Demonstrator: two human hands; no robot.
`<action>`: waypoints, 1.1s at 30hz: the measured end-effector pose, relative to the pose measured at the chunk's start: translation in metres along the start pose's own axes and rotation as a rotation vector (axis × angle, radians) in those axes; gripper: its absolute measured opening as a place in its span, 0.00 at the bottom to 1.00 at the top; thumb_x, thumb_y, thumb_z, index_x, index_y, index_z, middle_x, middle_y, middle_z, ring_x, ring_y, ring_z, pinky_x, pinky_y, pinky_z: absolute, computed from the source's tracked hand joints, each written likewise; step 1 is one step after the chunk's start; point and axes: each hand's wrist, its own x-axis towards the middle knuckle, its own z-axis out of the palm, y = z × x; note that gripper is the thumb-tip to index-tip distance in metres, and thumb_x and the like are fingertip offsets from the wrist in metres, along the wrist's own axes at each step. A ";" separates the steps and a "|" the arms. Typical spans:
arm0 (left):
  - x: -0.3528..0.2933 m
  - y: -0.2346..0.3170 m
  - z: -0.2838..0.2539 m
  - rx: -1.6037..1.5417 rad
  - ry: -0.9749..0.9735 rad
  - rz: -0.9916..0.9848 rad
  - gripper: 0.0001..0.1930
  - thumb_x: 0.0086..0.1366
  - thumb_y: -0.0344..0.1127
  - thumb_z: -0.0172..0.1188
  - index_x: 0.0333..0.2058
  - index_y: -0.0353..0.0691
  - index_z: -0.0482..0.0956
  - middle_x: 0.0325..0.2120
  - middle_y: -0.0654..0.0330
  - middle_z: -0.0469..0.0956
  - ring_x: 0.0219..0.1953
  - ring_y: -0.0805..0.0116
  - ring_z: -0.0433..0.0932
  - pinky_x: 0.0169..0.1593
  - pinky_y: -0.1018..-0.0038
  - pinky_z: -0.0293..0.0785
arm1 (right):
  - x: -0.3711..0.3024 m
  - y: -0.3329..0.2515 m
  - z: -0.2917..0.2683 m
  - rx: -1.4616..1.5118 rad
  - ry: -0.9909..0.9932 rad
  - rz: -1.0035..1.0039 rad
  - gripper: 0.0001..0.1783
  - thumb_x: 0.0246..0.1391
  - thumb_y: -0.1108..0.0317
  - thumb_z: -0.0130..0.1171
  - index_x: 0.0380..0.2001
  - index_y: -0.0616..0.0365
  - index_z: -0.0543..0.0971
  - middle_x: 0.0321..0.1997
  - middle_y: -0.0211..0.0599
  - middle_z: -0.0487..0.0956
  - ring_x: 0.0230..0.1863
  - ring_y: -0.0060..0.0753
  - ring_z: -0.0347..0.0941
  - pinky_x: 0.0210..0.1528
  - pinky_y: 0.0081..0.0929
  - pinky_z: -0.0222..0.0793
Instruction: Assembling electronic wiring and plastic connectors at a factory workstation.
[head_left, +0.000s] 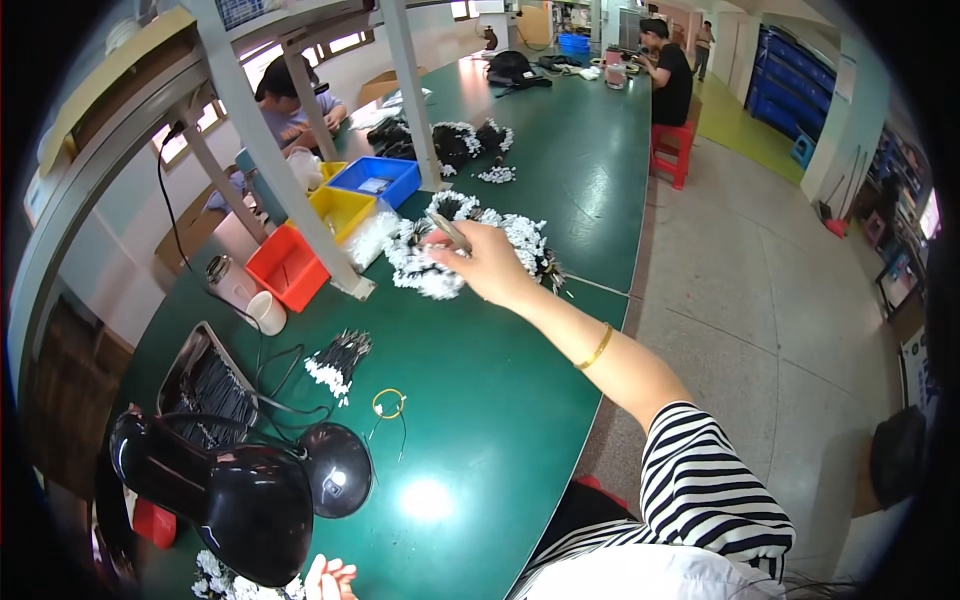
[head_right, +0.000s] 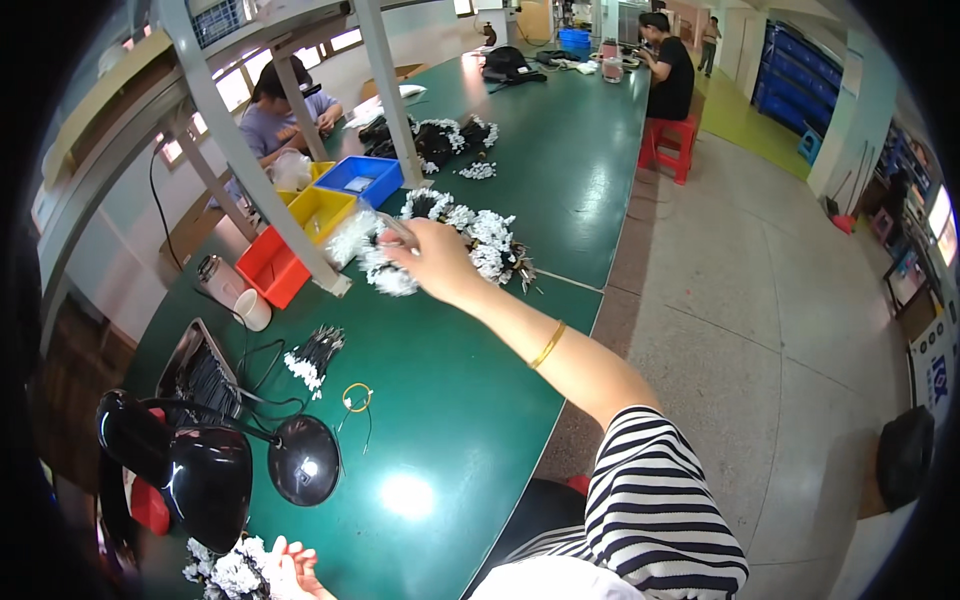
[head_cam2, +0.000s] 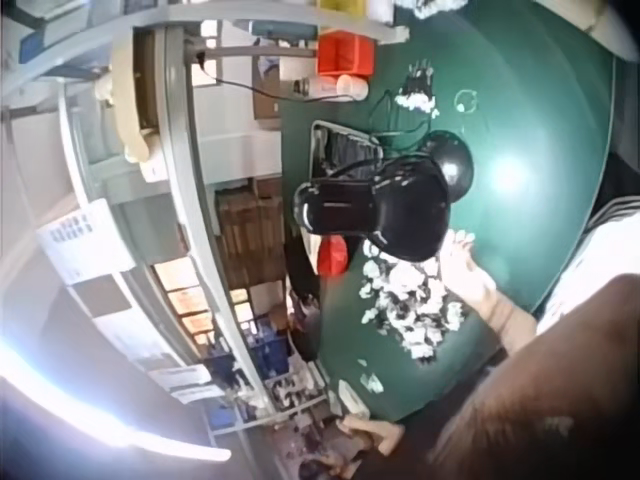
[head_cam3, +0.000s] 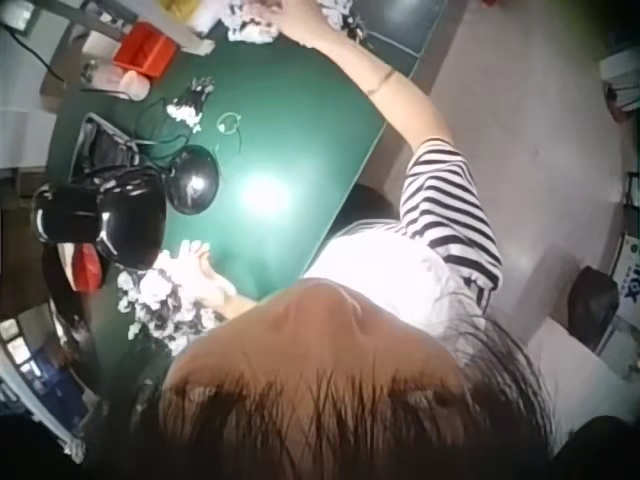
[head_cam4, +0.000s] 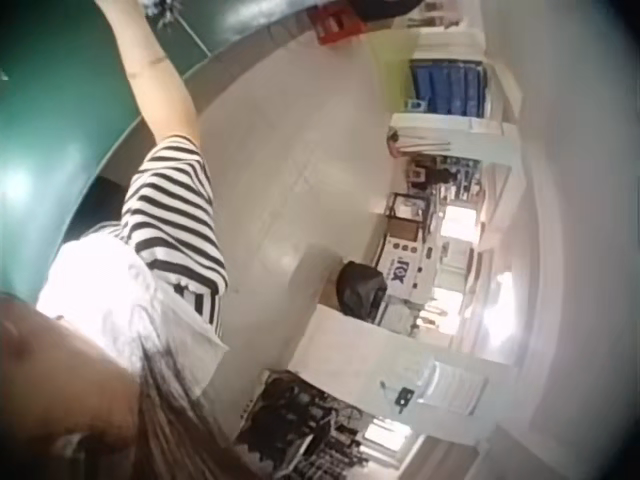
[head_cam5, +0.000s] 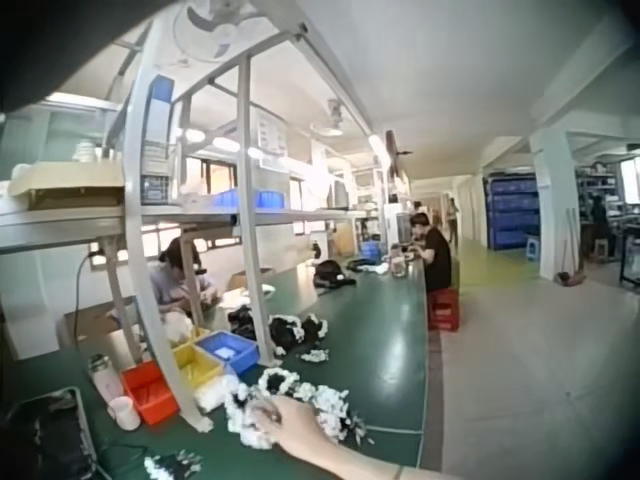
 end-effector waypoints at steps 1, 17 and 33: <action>0.001 0.000 0.003 -0.002 -0.007 0.002 0.20 0.61 0.28 0.47 0.51 0.26 0.61 0.45 0.44 0.69 0.42 0.58 0.70 0.46 0.71 0.69 | -0.001 -0.016 0.001 0.108 -0.031 0.049 0.11 0.45 0.67 0.60 0.33 0.61 0.78 0.26 0.39 0.79 0.27 0.30 0.74 0.33 0.26 0.68; -0.005 0.036 0.055 0.493 0.339 0.403 0.08 0.56 0.28 0.55 0.33 0.29 0.75 0.30 0.52 0.77 0.30 0.62 0.76 0.36 0.71 0.73 | -0.148 -0.137 0.120 1.578 -0.865 0.420 0.15 0.52 0.63 0.53 0.40 0.60 0.71 0.35 0.31 0.73 0.35 0.17 0.71 0.24 0.10 0.57; 0.004 -0.008 0.047 -0.488 -0.046 -0.213 0.12 0.57 0.24 0.52 0.41 0.28 0.69 0.34 0.51 0.74 0.33 0.64 0.75 0.41 0.71 0.73 | -0.151 -0.122 0.117 1.208 -1.026 0.798 0.11 0.51 0.69 0.58 0.36 0.63 0.74 0.24 0.26 0.71 0.23 0.14 0.66 0.26 0.13 0.63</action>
